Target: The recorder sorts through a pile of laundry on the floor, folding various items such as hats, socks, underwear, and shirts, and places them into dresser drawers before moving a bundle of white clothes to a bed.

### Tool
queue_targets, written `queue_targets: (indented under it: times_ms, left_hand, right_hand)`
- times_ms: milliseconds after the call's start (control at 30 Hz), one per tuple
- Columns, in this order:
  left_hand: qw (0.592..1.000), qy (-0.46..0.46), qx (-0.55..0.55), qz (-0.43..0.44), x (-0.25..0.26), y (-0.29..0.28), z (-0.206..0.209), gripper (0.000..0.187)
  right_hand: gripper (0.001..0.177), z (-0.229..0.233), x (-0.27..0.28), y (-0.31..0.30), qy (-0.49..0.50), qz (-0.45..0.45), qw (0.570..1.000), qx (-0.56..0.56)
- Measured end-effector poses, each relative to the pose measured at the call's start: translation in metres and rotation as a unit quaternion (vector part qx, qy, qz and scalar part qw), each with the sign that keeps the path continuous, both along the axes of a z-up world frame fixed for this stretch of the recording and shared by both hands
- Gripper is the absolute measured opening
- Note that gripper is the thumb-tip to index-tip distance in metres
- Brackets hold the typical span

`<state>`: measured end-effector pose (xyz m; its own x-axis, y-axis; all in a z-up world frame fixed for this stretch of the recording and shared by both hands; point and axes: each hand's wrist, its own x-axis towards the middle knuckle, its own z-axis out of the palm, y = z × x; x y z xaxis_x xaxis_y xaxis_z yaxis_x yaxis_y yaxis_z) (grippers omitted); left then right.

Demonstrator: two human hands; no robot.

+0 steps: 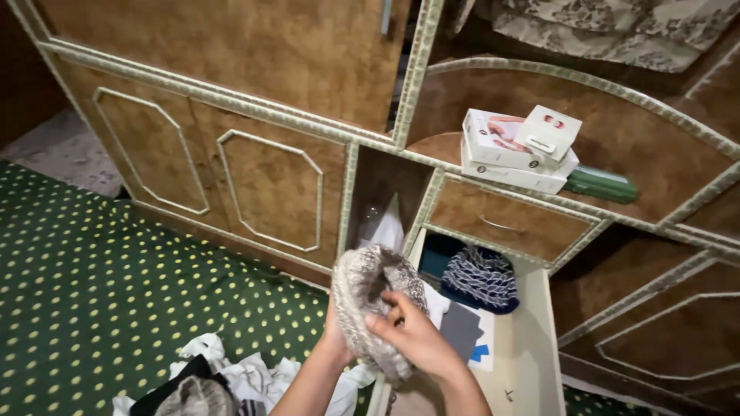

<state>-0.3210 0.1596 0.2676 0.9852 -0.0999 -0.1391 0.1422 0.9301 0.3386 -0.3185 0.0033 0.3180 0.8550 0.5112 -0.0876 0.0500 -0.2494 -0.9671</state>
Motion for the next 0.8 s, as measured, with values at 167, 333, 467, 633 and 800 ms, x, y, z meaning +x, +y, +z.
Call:
queue_targets:
  times_ms: [167, 333, 467, 633, 800]
  left_hand:
    - [0.921, -0.360, -0.121, -0.087, 0.104, 0.031, -0.265, 0.035]
    - [0.981, -0.159, -0.040, -0.107, 0.005, 0.023, -0.058, 0.093]
    - [0.943, -0.247, -0.122, -0.188, 0.007, 0.028, -0.084, 0.096]
    - [0.995, -0.020, 0.033, -0.092, -0.044, 0.018, -0.006, 0.095]
    - [0.986, -0.045, 0.093, -0.134, -0.037, 0.013, -0.043, 0.076]
  right_hand:
    - [0.053, -0.007, -0.009, 0.008, 0.101, 0.095, 0.990, 0.032]
    - [0.057, 0.018, -0.047, 0.027, -0.006, 0.119, 0.993, -0.015]
    - [0.052, -0.003, -0.045, 0.023, 0.034, 0.138, 0.990, 0.016]
    - [0.037, 0.027, -0.038, 0.021, -0.121, -0.080, 0.989, 0.004]
    - [0.024, 0.028, -0.035, 0.021, -0.223, -0.238, 0.918, -0.226]
